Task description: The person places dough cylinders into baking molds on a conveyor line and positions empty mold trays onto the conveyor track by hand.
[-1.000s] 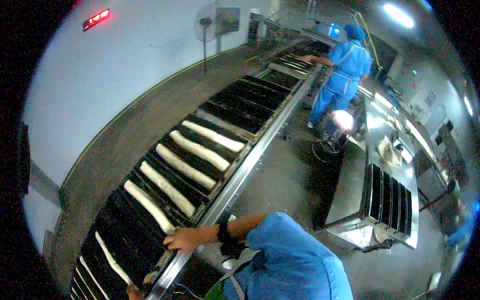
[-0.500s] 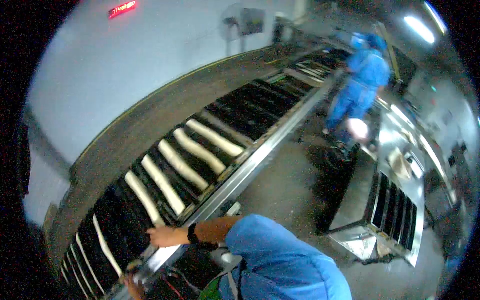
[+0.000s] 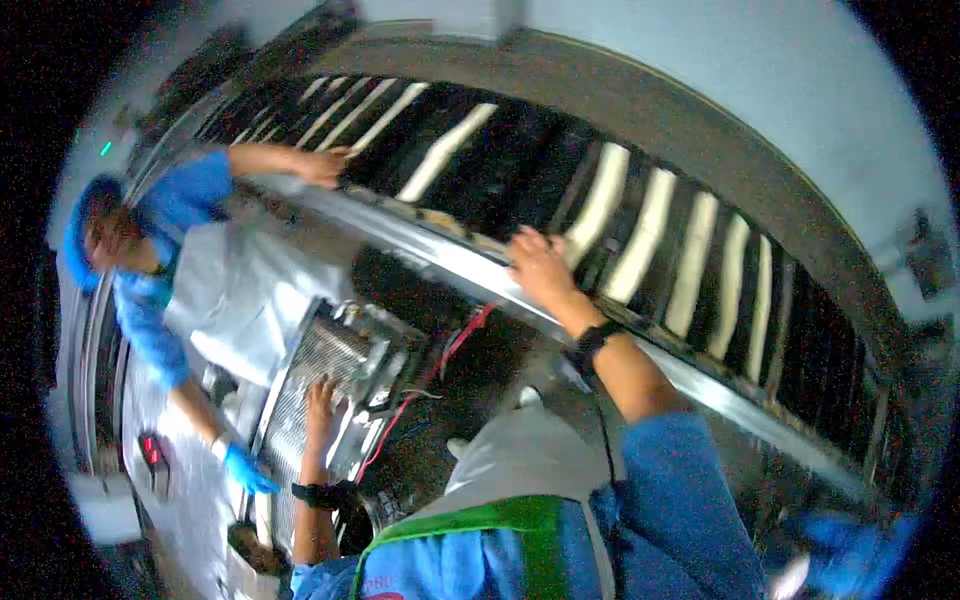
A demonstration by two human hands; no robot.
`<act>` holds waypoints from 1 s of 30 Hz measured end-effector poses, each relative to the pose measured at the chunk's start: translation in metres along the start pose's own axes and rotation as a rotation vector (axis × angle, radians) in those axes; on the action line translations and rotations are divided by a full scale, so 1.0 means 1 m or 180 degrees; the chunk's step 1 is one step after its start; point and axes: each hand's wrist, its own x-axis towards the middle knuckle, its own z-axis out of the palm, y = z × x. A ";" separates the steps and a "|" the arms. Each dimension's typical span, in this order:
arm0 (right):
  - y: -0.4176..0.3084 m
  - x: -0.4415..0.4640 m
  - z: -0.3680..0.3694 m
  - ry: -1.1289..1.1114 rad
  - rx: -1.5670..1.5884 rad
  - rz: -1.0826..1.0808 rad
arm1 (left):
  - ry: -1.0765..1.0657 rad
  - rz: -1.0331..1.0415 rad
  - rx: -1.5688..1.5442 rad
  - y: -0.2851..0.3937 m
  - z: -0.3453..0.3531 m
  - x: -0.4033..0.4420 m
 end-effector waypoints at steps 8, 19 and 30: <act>-0.006 0.042 0.014 0.0903 -0.0116 -0.0963 | 0.0470 -0.2258 0.0346 -0.085 -0.005 -0.178; 0.001 0.052 0.020 -0.0401 -0.0844 0.0068 | 0.0491 -0.3791 0.0292 -0.137 -0.009 -0.236; 0.005 0.028 0.015 -0.0304 -0.0765 0.0225 | 0.0568 -0.4394 0.0025 -0.174 -0.007 -0.256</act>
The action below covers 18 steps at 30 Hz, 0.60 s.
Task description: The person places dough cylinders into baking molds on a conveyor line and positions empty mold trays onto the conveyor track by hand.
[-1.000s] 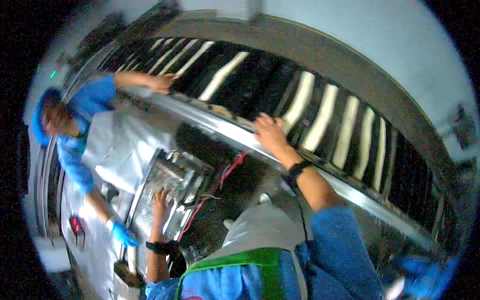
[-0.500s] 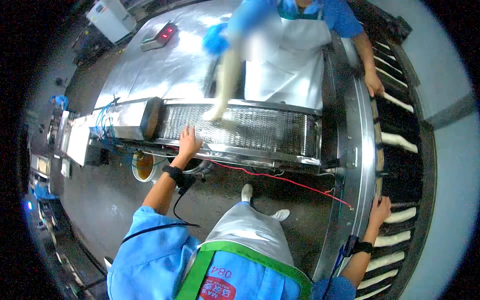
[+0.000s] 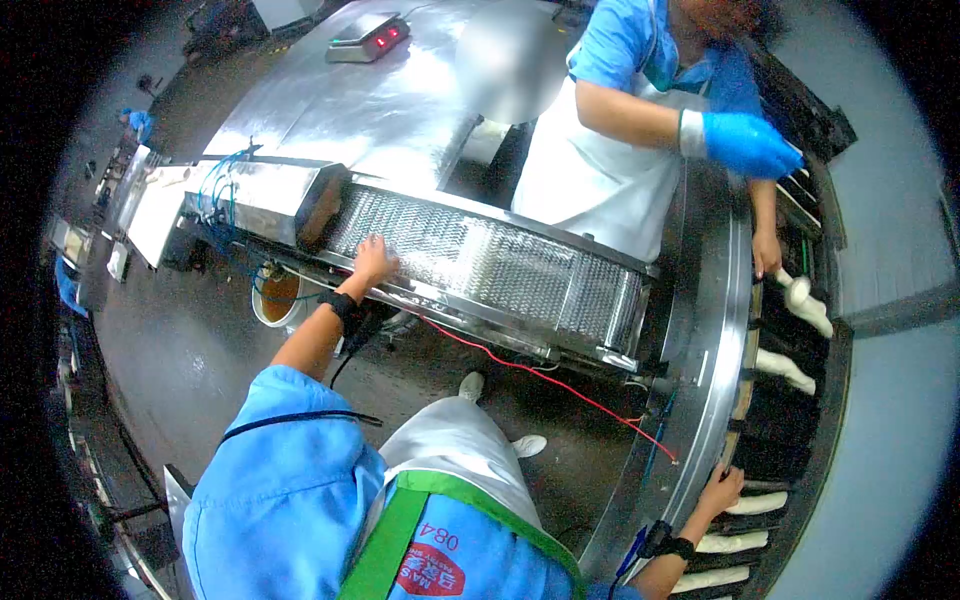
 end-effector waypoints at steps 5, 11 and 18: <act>0.009 -0.012 0.002 0.0312 -0.0209 -0.0075 | 0.0114 -0.0391 -0.0221 -0.025 0.003 0.024; 0.028 -0.030 0.007 -0.0018 -0.0080 0.0245 | 0.0857 -0.1127 -0.0868 -0.073 0.031 0.097; 0.013 -0.053 -0.016 -0.0014 -0.0061 0.0563 | 0.0722 -0.3303 -0.1932 -0.082 0.013 0.158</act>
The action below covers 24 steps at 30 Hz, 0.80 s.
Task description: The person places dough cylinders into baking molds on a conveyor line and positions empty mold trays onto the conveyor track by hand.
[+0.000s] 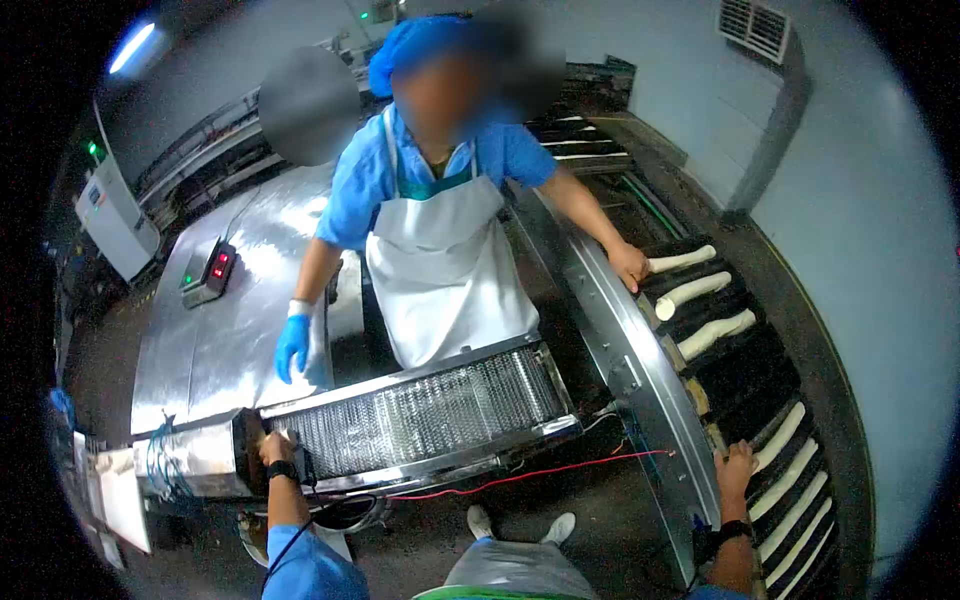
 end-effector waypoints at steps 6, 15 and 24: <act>0.004 -0.006 -0.003 0.0173 -0.0059 -0.0159 | 0.0353 -0.0140 -0.1366 -0.003 -0.006 -0.056; 0.008 0.003 0.003 0.0499 0.0227 -0.0582 | -0.2927 0.3451 -0.2053 -0.059 -0.168 -0.185; 0.006 0.002 -0.019 -0.0126 0.0583 -0.0552 | -0.3200 0.5165 -0.1274 -0.037 -0.209 -0.426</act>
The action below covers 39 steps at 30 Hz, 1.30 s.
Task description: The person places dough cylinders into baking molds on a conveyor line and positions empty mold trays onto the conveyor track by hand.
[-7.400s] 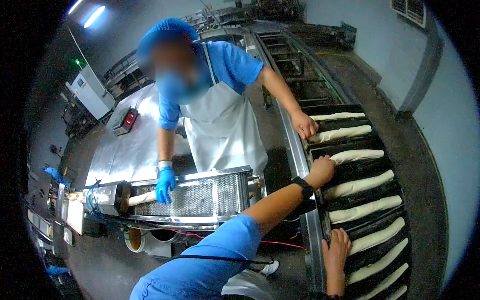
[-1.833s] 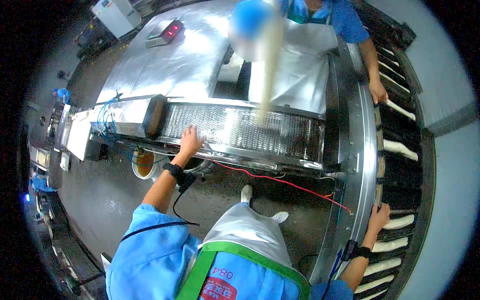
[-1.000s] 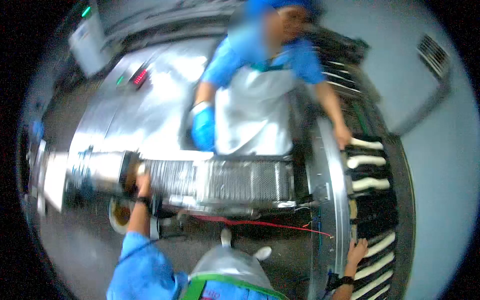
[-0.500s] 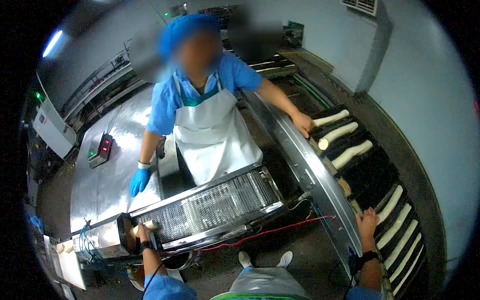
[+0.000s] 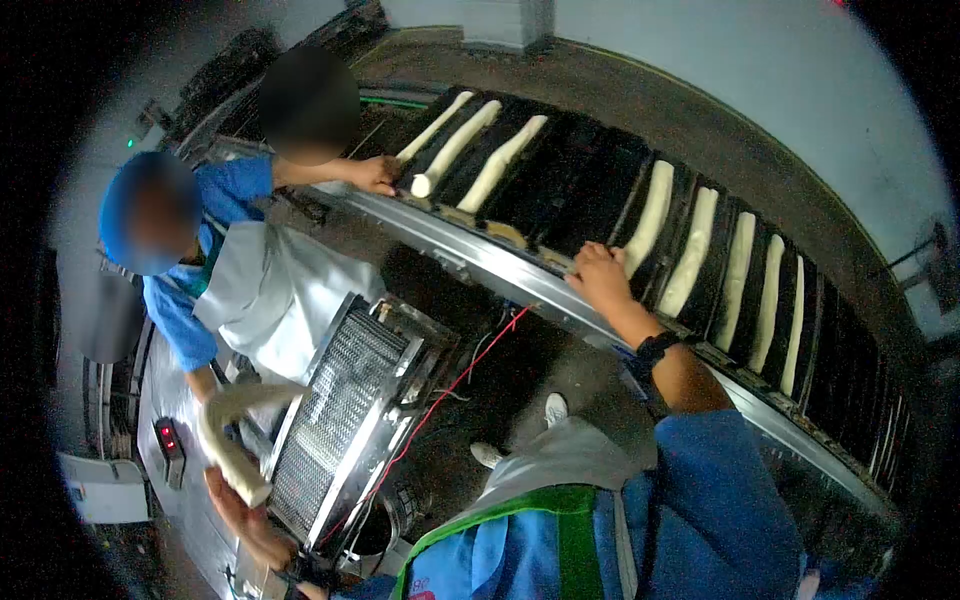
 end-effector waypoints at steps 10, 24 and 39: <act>0.008 -0.003 0.002 0.0009 0.0168 -0.0027 | -0.3337 -0.1607 -0.2546 0.126 0.348 0.107; 0.016 0.008 -0.005 -0.0403 0.0341 -0.0379 | -0.2506 0.1755 0.2297 0.032 0.511 -0.002; 0.008 0.042 0.010 -0.0518 0.0285 -0.0430 | -0.2680 0.1669 0.2097 0.021 0.523 0.034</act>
